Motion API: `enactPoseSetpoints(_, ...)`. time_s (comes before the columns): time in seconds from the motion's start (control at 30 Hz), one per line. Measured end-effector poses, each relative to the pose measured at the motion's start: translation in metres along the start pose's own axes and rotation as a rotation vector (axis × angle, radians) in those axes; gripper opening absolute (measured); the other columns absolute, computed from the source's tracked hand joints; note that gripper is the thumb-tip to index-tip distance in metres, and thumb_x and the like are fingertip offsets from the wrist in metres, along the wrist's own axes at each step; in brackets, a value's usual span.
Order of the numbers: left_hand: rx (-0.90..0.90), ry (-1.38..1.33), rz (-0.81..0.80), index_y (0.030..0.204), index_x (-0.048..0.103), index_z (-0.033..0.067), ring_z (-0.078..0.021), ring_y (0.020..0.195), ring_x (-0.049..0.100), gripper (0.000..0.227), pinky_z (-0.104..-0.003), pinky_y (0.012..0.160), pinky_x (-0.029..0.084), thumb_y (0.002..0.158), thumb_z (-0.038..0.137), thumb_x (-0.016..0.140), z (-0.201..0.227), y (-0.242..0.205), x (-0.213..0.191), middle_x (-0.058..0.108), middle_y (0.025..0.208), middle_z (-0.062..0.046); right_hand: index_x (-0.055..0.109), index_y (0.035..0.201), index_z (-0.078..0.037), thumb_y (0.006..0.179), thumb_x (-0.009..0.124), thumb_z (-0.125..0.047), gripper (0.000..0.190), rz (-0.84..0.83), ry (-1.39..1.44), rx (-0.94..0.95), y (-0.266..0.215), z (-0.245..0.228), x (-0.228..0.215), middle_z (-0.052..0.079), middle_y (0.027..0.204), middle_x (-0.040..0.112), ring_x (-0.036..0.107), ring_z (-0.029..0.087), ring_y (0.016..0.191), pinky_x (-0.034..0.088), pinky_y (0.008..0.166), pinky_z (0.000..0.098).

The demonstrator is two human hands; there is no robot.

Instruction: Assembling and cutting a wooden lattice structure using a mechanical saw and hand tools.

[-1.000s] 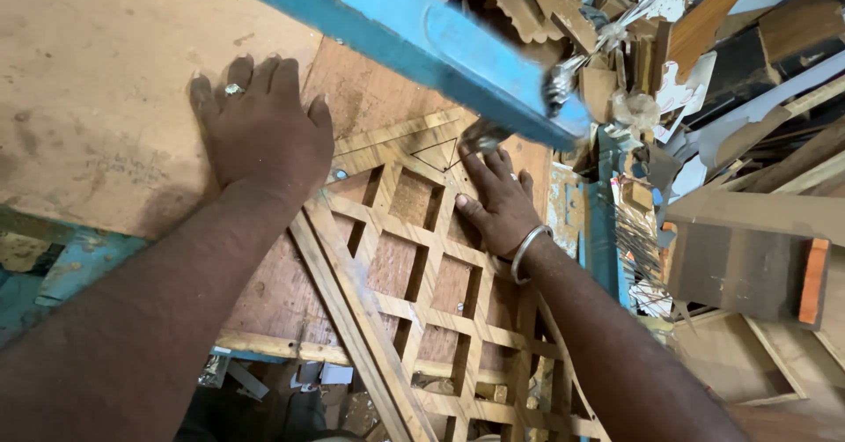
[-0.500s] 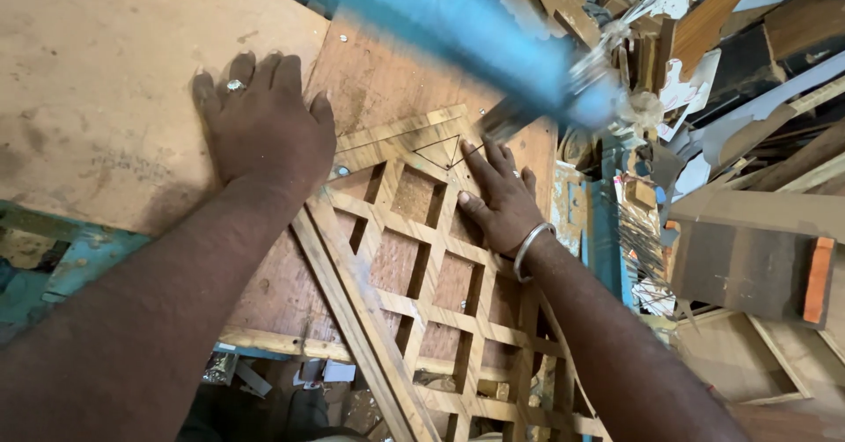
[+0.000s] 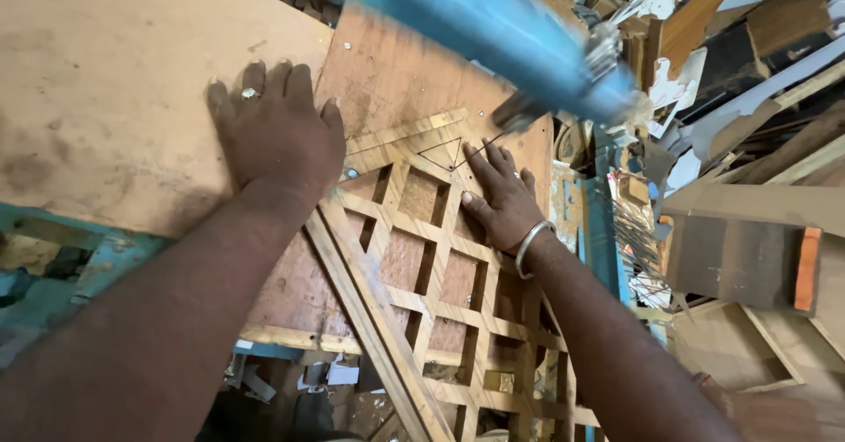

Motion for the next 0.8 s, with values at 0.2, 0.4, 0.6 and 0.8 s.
enactPoseSetpoints(0.2,0.013,0.031,-0.011,0.141,0.055,0.0085,-0.0306,0.145,0.034,0.055,-0.062,0.117,0.011,0.097,0.041,0.055,0.002,0.003,0.001,0.050,0.152,-0.011,0.023,0.164,-0.031,0.098,0.059,-0.042,0.076,0.017,0.005,0.022,-0.006,0.003,0.000,0.020,0.171,0.019,0.010,0.039,0.159,0.007,0.122,0.0617)
enactPoseSetpoints(0.4,0.033,0.027,-0.047,0.143,0.053,0.0088,-0.0311,0.147,0.032,0.055,-0.063,0.117,0.010,0.098,0.041,0.053,0.007,0.006,-0.001,0.048,0.154,-0.011,0.023,0.164,-0.029,0.097,0.060,-0.040,0.077,0.021,0.033,0.038,-0.006,0.009,0.002,0.020,0.170,0.019,0.010,0.040,0.159,0.006,0.122,0.0618)
enactPoseSetpoints(0.6,0.021,0.012,-0.077,0.145,0.049,0.0095,-0.0302,0.146,0.032,0.057,-0.063,0.117,0.009,0.099,0.042,0.050,0.010,0.004,-0.008,0.047,0.153,-0.012,0.025,0.164,-0.030,0.098,0.060,-0.041,0.075,0.051,0.025,0.024,-0.006,0.005,-0.002,0.019,0.171,0.018,0.011,0.039,0.159,0.008,0.122,0.0607)
enactPoseSetpoints(0.8,0.061,0.021,-0.051,0.152,0.045,0.0102,-0.0368,0.148,0.034,0.054,-0.064,0.120,0.008,0.107,0.039,0.043,0.036,-0.040,-0.016,0.042,0.158,-0.015,0.026,0.163,-0.035,0.097,0.059,-0.041,0.073,0.052,0.015,0.016,-0.001,0.001,-0.003,0.013,0.172,0.019,0.012,0.035,0.159,0.009,0.124,0.0600)
Point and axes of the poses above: each hand's wrist, its own y-axis towards the middle knuckle, its own x-axis out of the palm, z = x × y, the point moved 9 cm from there along y, towards the middle knuckle
